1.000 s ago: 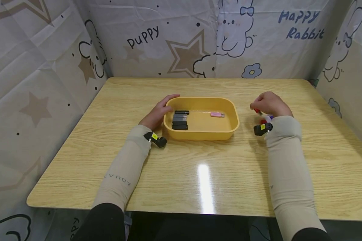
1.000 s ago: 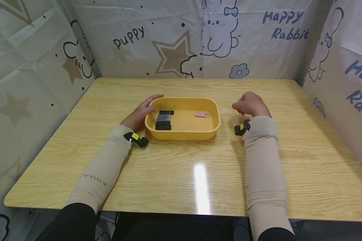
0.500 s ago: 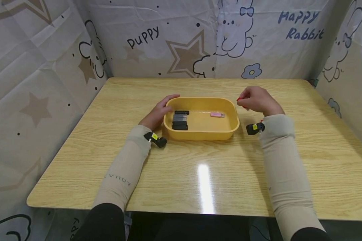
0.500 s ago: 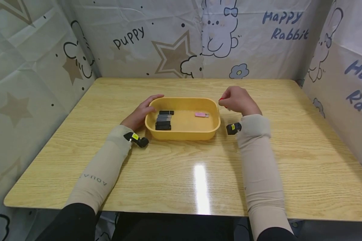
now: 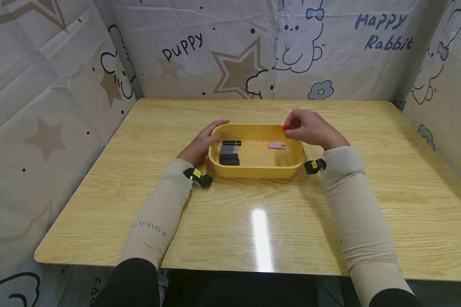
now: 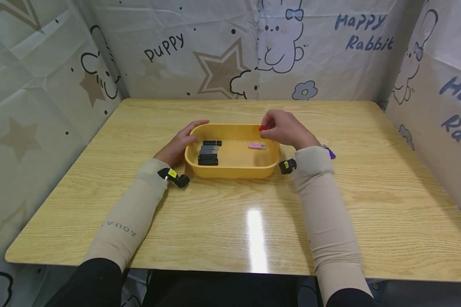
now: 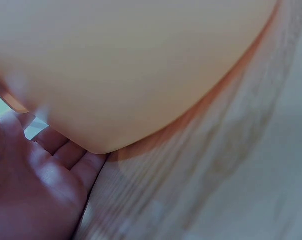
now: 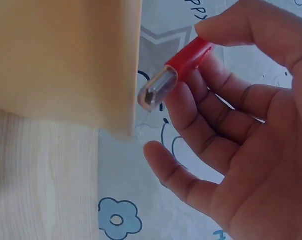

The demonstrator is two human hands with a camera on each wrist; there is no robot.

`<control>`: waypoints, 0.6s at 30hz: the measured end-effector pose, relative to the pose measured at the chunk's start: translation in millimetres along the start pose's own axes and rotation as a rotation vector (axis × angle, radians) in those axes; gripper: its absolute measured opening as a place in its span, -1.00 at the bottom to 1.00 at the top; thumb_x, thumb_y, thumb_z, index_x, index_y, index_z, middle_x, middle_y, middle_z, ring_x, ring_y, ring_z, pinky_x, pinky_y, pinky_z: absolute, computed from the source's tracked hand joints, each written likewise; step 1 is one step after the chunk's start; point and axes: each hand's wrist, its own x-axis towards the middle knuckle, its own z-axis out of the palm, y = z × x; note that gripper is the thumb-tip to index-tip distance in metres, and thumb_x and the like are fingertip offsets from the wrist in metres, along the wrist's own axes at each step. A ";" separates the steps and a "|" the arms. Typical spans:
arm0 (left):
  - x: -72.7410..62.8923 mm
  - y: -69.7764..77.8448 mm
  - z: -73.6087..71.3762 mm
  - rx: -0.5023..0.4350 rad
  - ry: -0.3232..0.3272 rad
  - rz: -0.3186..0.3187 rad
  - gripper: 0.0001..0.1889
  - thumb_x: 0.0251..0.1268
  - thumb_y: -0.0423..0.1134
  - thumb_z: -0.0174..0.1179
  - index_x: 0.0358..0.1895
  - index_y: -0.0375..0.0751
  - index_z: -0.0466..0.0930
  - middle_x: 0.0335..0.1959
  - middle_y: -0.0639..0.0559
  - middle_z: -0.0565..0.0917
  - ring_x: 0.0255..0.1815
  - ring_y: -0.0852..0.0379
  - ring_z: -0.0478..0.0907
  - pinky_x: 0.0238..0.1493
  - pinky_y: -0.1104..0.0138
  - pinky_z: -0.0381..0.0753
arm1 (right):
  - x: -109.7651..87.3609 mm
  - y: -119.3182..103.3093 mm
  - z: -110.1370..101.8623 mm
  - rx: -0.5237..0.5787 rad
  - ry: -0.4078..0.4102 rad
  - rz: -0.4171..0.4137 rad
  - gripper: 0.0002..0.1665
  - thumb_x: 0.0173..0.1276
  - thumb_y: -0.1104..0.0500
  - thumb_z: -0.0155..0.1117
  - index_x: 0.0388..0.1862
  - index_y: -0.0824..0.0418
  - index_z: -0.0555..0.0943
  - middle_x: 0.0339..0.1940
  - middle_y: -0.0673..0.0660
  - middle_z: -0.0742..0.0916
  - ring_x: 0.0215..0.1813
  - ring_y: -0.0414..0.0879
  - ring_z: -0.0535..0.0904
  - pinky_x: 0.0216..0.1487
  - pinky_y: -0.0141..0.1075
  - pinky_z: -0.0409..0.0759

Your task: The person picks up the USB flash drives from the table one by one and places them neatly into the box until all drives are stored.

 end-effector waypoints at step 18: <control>1.4 -2.4 -1.3 -0.013 -0.007 0.015 -0.27 0.15 -0.50 -0.15 0.49 -0.19 0.08 0.43 -0.20 0.18 0.40 -0.14 0.16 0.38 0.00 0.16 | 10.1 -1.7 15.4 -0.044 -0.024 -0.035 -0.75 0.24 0.28 0.33 -0.10 0.25 0.56 -0.15 0.21 0.63 -0.11 0.08 0.49 0.01 -0.14 0.54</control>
